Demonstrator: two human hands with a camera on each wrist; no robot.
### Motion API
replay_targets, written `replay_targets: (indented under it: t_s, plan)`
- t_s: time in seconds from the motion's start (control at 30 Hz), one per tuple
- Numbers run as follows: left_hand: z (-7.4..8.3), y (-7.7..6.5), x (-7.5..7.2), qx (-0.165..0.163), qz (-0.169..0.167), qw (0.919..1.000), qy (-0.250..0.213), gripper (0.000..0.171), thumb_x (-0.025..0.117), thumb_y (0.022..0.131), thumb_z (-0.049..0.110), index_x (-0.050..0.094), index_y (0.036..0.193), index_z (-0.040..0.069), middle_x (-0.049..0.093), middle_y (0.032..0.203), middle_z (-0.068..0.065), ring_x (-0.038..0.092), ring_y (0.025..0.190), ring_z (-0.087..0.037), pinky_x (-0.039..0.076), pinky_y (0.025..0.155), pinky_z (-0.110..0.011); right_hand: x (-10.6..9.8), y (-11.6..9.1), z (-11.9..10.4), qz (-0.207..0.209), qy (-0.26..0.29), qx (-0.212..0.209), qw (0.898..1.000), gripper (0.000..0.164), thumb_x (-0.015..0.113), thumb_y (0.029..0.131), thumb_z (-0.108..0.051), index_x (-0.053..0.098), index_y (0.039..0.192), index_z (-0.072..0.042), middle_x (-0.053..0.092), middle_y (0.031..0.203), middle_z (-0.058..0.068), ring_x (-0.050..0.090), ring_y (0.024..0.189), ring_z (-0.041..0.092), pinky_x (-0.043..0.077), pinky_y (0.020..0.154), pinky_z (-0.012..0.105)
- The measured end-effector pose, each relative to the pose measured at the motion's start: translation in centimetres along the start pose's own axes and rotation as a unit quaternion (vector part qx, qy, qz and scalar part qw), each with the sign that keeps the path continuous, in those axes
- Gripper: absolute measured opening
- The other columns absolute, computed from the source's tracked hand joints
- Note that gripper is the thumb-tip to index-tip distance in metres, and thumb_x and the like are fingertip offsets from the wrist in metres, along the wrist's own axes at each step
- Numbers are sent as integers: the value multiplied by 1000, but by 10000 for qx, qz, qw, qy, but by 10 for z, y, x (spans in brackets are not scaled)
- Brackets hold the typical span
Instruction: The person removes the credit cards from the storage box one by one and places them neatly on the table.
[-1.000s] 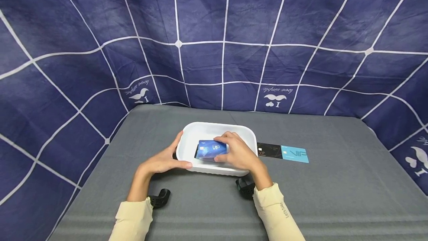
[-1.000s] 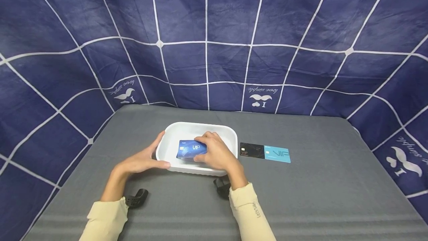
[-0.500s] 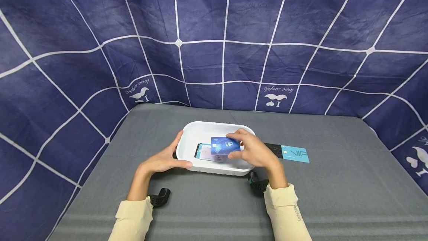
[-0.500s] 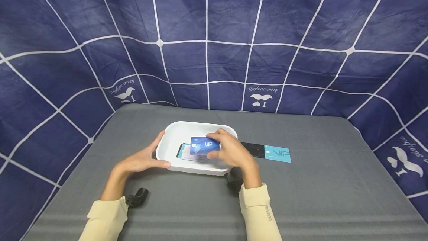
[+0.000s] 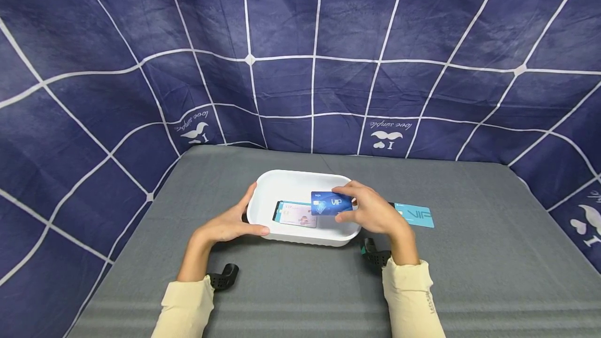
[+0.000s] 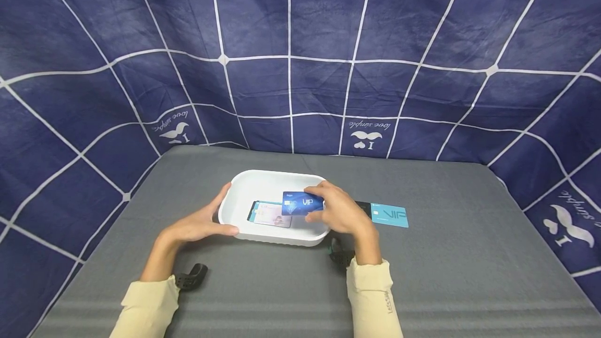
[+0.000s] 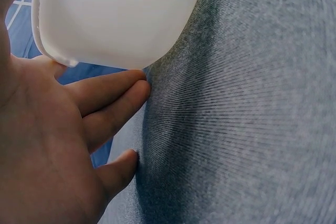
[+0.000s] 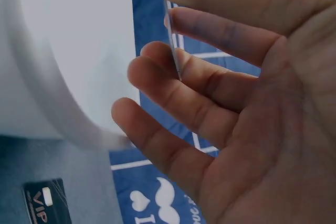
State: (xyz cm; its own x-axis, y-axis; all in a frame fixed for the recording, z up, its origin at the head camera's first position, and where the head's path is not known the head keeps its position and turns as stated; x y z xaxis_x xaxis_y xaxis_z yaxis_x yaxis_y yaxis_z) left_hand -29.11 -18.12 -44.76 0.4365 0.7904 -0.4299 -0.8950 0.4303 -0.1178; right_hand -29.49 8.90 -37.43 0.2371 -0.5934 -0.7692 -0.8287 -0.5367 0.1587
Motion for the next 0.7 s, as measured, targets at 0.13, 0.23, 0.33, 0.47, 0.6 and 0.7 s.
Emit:
replay_targets:
  t_s: [0.13,0.23,0.33,0.47,0.6,0.7]
  plan:
    - [1,-1,-1,25,-11,10000,47,123,84,78,33,-7,159,16,4,163,-15,12,145,-35,12,112,-58,-9,-6,3,113,-5,65,9999,56,83,78,-13,63,129,-2,61,109,4,53,86,18,45,78,36]
    - [2,-1,-1,23,-10,10000,32,123,84,78,33,-7,159,15,4,163,-15,11,145,-35,12,112,-58,-17,-13,8,227,1,134,9997,55,83,79,-13,63,129,-1,62,108,5,53,85,18,44,77,37]
    - [0,0,-1,4,9,10000,-7,124,84,77,34,-7,159,16,3,164,-13,11,145,-33,11,112,-57,-27,-21,15,361,-31,232,9991,54,83,80,-13,63,129,0,63,109,6,55,87,19,46,79,41]
    - [0,0,0,112,-9,9999,-118,123,84,78,31,-7,159,15,3,164,-12,11,144,-33,12,112,-56,-38,-33,24,503,-132,327,9981,53,83,80,-11,64,128,1,63,109,7,58,90,22,48,82,46]
    - [0,0,1,208,-31,9996,-195,122,84,78,30,-7,159,15,2,164,-12,12,144,-32,12,112,-56,-44,-41,31,505,-245,405,9976,52,83,80,-11,64,127,1,62,107,8,57,92,22,47,82,45]
    - [0,0,1,203,-32,9997,-153,123,84,78,30,-7,159,15,2,164,-12,11,144,-32,11,112,-57,-48,-47,37,460,-340,521,9970,52,83,80,-14,64,127,0,62,106,7,55,92,22,45,81,43]
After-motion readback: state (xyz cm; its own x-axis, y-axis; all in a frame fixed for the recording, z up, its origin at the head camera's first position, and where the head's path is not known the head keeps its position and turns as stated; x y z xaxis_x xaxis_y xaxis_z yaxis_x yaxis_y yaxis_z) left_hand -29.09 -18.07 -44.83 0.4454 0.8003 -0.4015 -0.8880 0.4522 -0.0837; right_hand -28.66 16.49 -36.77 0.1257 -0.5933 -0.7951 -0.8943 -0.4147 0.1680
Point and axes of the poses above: each hand's wrist, its own y-axis towards the middle knuckle, its own x-axis out of the palm, z = x × y, the point moved 8 cm from there along y, towards the middle knuckle
